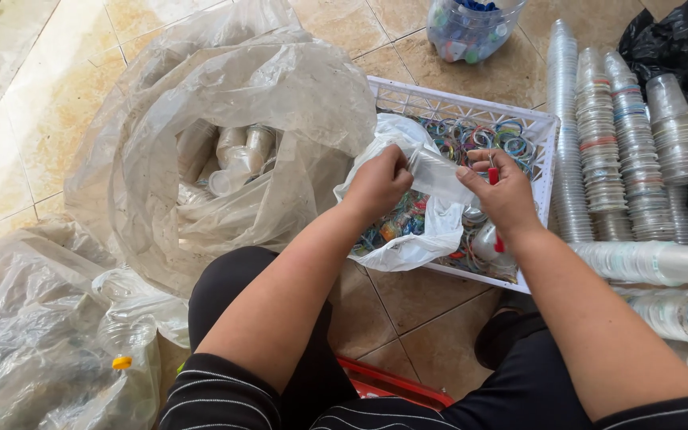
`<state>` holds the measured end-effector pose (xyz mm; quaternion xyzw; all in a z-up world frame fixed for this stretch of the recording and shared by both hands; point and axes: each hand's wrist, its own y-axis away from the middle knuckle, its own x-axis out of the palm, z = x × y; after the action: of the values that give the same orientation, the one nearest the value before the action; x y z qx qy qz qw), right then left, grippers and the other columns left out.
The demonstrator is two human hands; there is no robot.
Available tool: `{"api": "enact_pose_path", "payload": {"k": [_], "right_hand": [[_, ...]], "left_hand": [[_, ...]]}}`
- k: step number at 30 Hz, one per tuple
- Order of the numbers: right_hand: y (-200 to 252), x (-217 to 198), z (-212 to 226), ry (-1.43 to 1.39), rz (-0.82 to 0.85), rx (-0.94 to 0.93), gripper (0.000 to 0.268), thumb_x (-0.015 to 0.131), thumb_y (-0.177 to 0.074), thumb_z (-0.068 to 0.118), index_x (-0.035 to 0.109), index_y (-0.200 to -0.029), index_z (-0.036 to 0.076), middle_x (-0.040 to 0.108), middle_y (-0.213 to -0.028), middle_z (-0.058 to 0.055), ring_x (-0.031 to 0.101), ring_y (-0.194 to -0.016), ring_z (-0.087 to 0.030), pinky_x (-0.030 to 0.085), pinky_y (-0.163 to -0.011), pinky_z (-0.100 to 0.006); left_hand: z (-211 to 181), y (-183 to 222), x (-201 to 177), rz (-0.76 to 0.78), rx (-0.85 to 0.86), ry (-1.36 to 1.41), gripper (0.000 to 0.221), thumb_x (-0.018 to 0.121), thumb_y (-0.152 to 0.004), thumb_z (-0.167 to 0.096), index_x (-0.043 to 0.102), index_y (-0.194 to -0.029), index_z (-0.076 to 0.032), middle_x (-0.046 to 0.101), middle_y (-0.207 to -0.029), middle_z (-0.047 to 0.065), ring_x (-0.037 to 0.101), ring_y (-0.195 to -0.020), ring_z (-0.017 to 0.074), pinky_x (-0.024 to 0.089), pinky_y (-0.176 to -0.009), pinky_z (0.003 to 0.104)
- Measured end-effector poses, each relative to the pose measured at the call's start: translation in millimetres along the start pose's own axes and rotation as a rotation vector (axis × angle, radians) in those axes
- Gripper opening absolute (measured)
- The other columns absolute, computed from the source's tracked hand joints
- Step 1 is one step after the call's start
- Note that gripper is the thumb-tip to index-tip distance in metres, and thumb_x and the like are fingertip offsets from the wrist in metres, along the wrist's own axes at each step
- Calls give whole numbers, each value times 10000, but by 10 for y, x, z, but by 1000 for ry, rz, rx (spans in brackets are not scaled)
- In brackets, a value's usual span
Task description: The person sits on the floor and sorts plastic cups from a white bag into a white crate. They use a red tool to cut or remove bands from the cups before placing them in the crate. The person also stacks some cups into tall columns on the floor.
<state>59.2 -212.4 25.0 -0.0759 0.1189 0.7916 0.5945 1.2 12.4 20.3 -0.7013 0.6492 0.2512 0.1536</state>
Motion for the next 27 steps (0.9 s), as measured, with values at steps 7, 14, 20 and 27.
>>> {"api": "enact_pose_path", "payload": {"k": [7, 14, 20, 27], "right_hand": [[-86, -198, -273, -70, 105, 141, 332, 749, -987, 349, 671, -1220, 126, 726, -887, -65, 422, -334, -26, 322, -333, -154], [72, -41, 0, 197, -23, -121, 220, 860, -941, 277, 769, -1058, 116, 719, -907, -85, 651, -810, -130, 529, -732, -289], [79, 105, -115, 252, 122, -116, 209, 874, -852, 242, 810, -1020, 136, 740, -845, -40, 581, -714, -84, 506, -700, -262], [-50, 151, -455, 337, 347, -87, 143, 830, -803, 261, 818, -894, 151, 771, -800, -66, 738, -886, -224, 540, -815, -366]], "left_hand": [[10, 0, 64, 18, -119, 376, 208, 550, -925, -159, 658, -1035, -19, 739, -879, 182, 764, -865, 270, 653, -741, 387], [108, -26, 188, 63, 99, -141, 181, 599, -928, -170, 660, -1058, -60, 706, -882, 164, 736, -841, 365, 609, -713, 456], [-136, 149, 86, 181, 446, -374, 197, 568, -944, -78, 643, -1109, -1, 716, -990, 229, 735, -817, 393, 614, -701, 453], [317, 55, 197, 272, 426, -293, 148, 675, -861, -131, 665, -1005, -97, 676, -937, 131, 718, -846, 394, 597, -723, 480]]}}
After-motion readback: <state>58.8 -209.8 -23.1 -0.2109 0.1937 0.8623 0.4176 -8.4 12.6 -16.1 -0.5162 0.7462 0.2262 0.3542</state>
